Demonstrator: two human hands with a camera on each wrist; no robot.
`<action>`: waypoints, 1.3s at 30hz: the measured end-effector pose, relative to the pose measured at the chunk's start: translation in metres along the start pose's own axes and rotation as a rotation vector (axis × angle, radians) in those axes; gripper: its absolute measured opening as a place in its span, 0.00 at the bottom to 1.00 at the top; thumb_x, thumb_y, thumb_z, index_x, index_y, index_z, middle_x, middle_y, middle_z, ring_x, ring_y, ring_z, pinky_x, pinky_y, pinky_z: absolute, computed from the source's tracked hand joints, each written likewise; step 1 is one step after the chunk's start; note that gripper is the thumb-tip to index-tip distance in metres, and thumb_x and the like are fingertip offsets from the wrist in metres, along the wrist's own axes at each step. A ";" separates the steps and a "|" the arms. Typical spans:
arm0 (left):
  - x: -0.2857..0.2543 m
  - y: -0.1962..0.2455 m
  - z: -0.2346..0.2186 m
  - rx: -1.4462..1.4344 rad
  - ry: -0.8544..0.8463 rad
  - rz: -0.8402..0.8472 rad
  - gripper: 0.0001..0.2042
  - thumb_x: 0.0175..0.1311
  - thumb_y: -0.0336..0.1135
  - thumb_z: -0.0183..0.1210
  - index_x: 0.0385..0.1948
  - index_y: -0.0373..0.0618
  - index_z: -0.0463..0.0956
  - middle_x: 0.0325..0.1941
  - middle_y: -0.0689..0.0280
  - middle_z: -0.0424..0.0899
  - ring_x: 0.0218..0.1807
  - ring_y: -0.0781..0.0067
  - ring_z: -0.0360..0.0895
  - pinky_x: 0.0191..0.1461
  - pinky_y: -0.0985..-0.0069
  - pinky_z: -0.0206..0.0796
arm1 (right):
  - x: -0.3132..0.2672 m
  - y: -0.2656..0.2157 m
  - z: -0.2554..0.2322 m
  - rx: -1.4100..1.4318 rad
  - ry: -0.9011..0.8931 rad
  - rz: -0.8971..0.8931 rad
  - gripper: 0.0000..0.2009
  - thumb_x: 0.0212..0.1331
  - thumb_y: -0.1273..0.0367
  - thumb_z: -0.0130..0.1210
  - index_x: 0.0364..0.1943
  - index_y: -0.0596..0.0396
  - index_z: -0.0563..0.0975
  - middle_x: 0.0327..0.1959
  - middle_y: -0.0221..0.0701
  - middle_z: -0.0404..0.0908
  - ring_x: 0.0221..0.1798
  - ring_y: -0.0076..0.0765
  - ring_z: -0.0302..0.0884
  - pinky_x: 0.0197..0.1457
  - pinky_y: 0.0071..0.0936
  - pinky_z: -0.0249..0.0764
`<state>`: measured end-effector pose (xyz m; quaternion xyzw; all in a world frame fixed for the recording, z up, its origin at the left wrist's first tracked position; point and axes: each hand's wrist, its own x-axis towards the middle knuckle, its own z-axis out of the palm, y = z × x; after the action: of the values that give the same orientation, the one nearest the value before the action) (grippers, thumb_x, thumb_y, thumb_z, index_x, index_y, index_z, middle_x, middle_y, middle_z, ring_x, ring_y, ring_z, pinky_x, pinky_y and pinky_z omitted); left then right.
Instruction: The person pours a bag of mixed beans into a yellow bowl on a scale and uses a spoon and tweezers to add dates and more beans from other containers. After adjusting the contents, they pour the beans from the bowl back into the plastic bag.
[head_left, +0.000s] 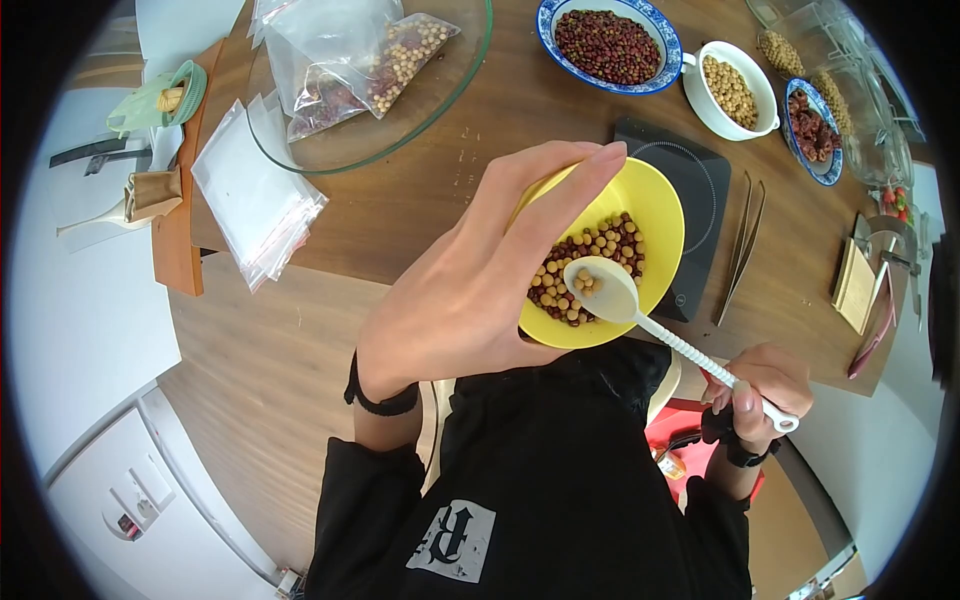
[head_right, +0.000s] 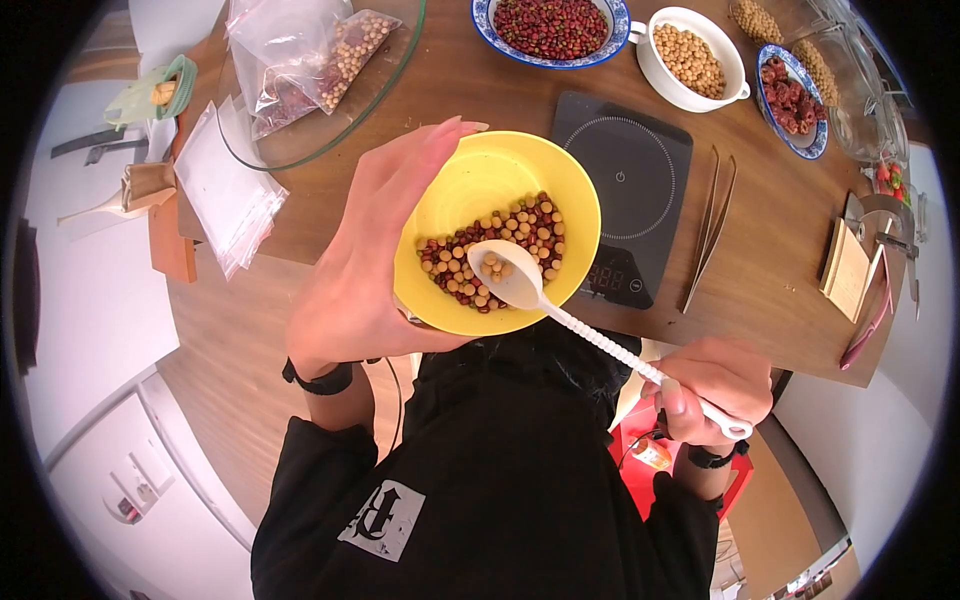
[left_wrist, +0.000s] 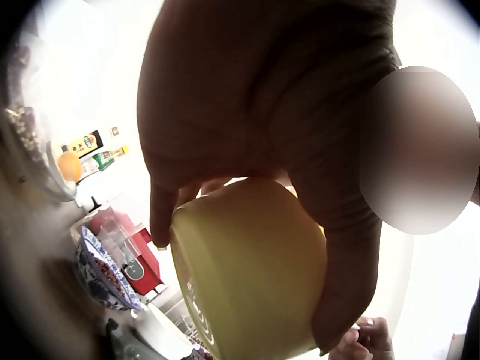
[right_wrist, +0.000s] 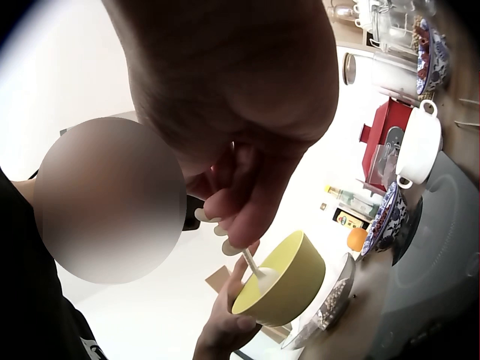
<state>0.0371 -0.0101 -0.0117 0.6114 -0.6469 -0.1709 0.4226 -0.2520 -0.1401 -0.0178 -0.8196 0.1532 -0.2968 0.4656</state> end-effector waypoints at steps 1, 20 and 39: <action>0.000 0.000 0.000 0.002 0.000 0.001 0.55 0.34 0.26 0.79 0.73 0.47 0.57 0.68 0.55 0.64 0.61 0.49 0.73 0.54 0.62 0.78 | -0.001 0.000 0.000 0.015 0.009 0.023 0.13 0.62 0.65 0.59 0.25 0.59 0.82 0.17 0.32 0.81 0.16 0.29 0.77 0.20 0.23 0.73; -0.001 0.000 -0.002 0.000 0.010 0.012 0.55 0.34 0.26 0.79 0.73 0.47 0.58 0.68 0.55 0.64 0.60 0.49 0.73 0.54 0.61 0.79 | -0.005 0.005 -0.009 0.029 0.033 -0.045 0.13 0.59 0.63 0.61 0.24 0.59 0.81 0.14 0.32 0.79 0.12 0.30 0.73 0.17 0.25 0.69; -0.001 0.000 0.002 -0.025 -0.019 0.007 0.54 0.36 0.26 0.78 0.73 0.46 0.57 0.67 0.53 0.64 0.62 0.47 0.72 0.57 0.61 0.77 | 0.003 0.007 -0.002 0.069 -0.101 -0.149 0.12 0.63 0.65 0.58 0.28 0.60 0.82 0.17 0.31 0.80 0.15 0.28 0.79 0.19 0.22 0.72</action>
<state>0.0355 -0.0095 -0.0127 0.6021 -0.6507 -0.1835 0.4247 -0.2508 -0.1462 -0.0219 -0.8261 0.0580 -0.2941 0.4772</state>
